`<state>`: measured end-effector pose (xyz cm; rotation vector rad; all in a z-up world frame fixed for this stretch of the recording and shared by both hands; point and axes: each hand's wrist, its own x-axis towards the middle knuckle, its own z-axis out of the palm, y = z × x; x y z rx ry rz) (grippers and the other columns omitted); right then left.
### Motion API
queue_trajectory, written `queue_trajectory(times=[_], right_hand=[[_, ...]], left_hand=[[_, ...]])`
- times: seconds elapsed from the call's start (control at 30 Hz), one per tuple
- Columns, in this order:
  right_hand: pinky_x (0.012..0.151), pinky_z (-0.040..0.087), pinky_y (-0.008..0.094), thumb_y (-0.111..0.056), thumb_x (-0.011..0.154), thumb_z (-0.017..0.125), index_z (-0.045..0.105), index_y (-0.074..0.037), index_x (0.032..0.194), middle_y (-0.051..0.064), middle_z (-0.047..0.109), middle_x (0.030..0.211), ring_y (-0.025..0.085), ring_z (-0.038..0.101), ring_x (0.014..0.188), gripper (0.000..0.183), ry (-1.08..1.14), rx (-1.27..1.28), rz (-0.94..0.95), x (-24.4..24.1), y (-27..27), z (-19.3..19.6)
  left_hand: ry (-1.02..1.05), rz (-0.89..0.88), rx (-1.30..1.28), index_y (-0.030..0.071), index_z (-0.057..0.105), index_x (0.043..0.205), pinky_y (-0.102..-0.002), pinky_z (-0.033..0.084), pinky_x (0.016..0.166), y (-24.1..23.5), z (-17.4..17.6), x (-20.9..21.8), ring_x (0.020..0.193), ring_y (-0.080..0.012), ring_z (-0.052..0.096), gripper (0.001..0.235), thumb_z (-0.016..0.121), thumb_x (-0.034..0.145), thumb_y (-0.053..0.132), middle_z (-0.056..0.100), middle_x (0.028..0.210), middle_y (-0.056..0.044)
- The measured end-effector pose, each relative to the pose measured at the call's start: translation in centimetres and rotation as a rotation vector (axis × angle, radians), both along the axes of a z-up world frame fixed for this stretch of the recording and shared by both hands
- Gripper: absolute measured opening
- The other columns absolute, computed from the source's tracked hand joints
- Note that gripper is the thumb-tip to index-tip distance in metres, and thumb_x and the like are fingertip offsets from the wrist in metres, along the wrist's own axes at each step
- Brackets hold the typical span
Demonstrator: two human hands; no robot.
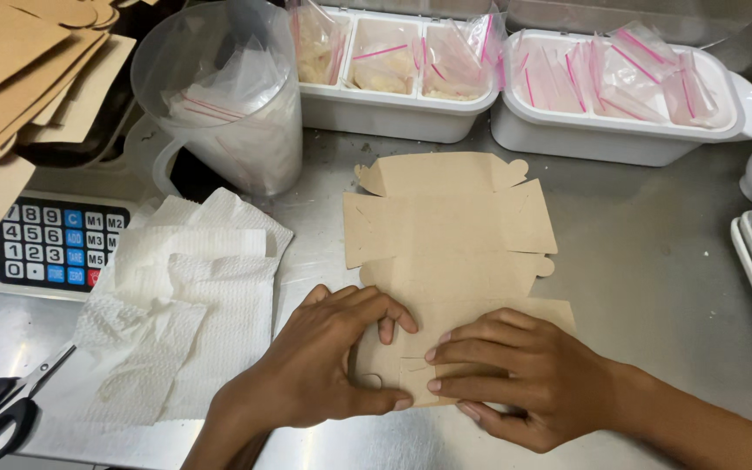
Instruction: The person assembles flat cardboard boxes by folding the flaps and pressing down the adhesive strips to secure the structure. The person handles several boxes one at a time on a stainless steel countertop.
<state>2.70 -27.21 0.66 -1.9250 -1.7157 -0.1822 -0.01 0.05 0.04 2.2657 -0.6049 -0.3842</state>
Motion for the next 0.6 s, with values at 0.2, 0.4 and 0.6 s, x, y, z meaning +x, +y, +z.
queue_trajectory(times=[0.2,0.4,0.6], right_hand=[[0.085,0.055,0.038,-0.014,0.096,0.066,0.072,-0.009,0.117,0.011,0.072,0.122,0.029,0.072,0.105,0.022,0.005,0.0,0.001,0.05,-0.04,0.27],[0.085,0.055,0.038,-0.014,0.096,0.066,0.072,-0.008,0.116,0.011,0.072,0.122,0.029,0.072,0.105,0.022,0.009,-0.003,0.005,0.09,-0.04,0.25],[0.085,0.055,0.038,-0.015,0.095,0.067,0.073,-0.01,0.117,0.011,0.072,0.122,0.029,0.071,0.105,0.023,0.003,-0.005,-0.006,0.05,-0.15,0.06]], left_hand=[[0.009,-0.01,0.009,0.032,0.064,0.117,-0.034,0.034,0.089,-0.06,-0.2,0.03,0.099,-0.0098,0.066,0.058,0.09,0.068,0.049,0.062,0.099,0.013],[-0.012,-0.02,0.006,0.033,0.067,0.113,-0.034,0.033,0.087,0.07,0.05,-0.16,0.096,-0.0102,0.064,0.054,0.089,0.067,0.051,0.061,0.099,0.012],[-0.074,0.009,-0.036,0.031,0.067,0.112,-0.033,0.033,0.085,-0.17,-0.03,-0.62,0.092,-0.0109,0.064,0.056,0.091,0.065,0.049,0.061,0.097,0.011]])
